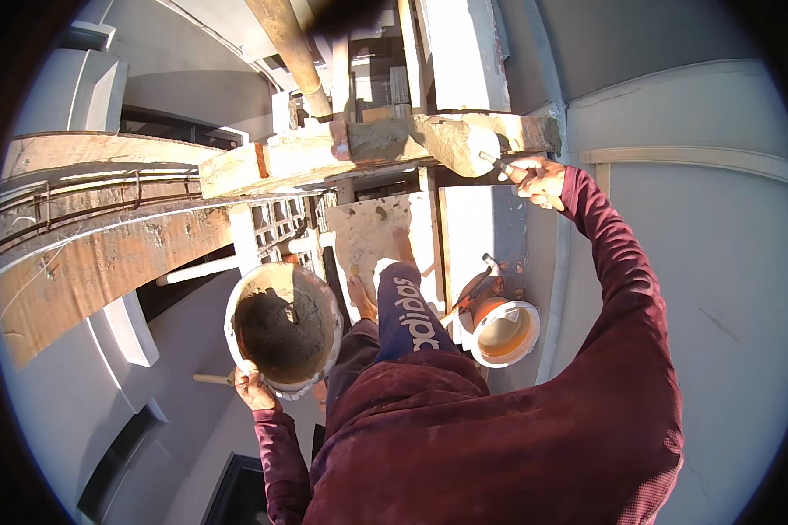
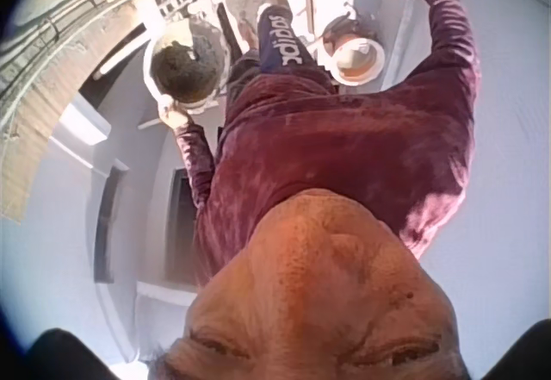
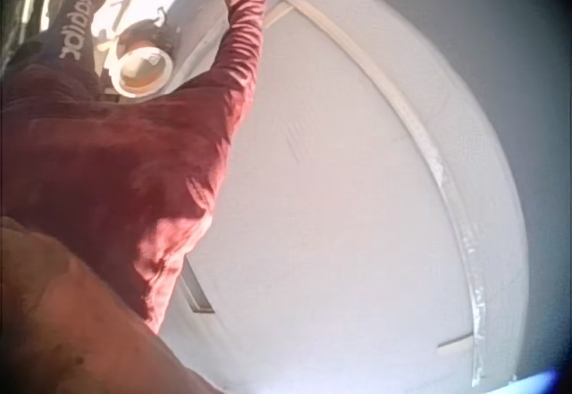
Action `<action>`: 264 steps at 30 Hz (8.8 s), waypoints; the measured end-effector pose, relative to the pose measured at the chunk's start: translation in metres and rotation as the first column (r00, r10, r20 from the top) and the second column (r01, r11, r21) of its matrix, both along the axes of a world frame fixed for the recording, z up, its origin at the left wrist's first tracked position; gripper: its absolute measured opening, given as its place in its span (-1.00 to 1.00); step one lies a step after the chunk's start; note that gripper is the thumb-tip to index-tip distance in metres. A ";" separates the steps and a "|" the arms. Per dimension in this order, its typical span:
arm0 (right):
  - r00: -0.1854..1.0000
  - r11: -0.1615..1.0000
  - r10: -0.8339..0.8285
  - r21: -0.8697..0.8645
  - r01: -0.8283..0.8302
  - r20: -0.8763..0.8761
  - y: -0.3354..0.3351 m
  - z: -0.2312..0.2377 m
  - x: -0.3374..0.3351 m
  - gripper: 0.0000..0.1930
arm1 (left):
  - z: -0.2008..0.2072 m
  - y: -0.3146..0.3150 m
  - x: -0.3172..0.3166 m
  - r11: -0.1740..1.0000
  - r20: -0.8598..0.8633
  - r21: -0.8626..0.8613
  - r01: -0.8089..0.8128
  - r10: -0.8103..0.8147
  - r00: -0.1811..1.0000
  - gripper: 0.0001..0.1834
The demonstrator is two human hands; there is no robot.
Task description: The person scoops mortar from a bucket using a trowel and applies it to a brick wall under construction. They then place a brick onto the mortar, press it into position, and tap it to align it with the existing structure.
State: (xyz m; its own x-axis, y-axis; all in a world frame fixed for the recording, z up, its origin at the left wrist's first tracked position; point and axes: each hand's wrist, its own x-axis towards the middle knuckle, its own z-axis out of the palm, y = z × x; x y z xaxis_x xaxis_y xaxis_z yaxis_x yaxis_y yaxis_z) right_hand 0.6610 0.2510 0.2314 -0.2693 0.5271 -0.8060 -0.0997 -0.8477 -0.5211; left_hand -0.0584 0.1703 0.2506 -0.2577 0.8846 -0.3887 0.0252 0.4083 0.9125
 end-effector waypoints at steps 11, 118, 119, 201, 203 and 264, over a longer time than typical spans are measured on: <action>0.095 0.713 0.142 -0.035 -0.700 0.985 0.023 -0.116 -0.002 -0.62 | 0.015 -0.038 -0.032 0.958 -0.206 -0.104 -0.268 0.242 0.948 -0.78; 0.926 0.819 0.300 0.437 -0.372 0.228 -0.112 0.142 -0.332 -0.73 | 0.139 0.120 0.173 0.618 0.170 0.310 0.722 -0.784 0.598 -0.95; 0.935 0.831 0.292 0.430 -0.352 0.202 -0.112 0.144 -0.329 -0.74 | 0.138 0.118 0.174 0.643 0.182 0.301 0.704 -0.764 0.619 -0.98; 0.028 0.849 0.301 -0.255 -0.462 0.953 0.117 -0.119 -0.112 -0.66 | 0.033 0.049 0.092 0.967 -0.302 -0.114 0.226 -0.250 0.920 -0.68; -0.064 0.681 0.395 -0.339 -0.649 0.916 0.107 -0.094 -0.121 -0.67 | 0.039 0.042 0.075 0.963 -0.282 -0.151 0.222 -0.257 0.925 -0.81; 0.081 0.561 0.507 -0.257 -0.787 0.858 0.101 -0.056 -0.170 -0.62 | 0.051 0.078 0.114 0.920 -0.191 0.011 0.391 -0.382 0.904 -0.71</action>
State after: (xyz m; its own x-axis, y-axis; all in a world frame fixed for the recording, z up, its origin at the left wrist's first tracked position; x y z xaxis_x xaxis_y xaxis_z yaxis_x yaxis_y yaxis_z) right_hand 0.4906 0.3519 0.1751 0.0564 0.6865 -0.7249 0.9777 -0.1849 -0.0991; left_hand 0.0554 0.2486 0.3015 0.0459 0.9454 -0.3228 0.3393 0.2892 0.8951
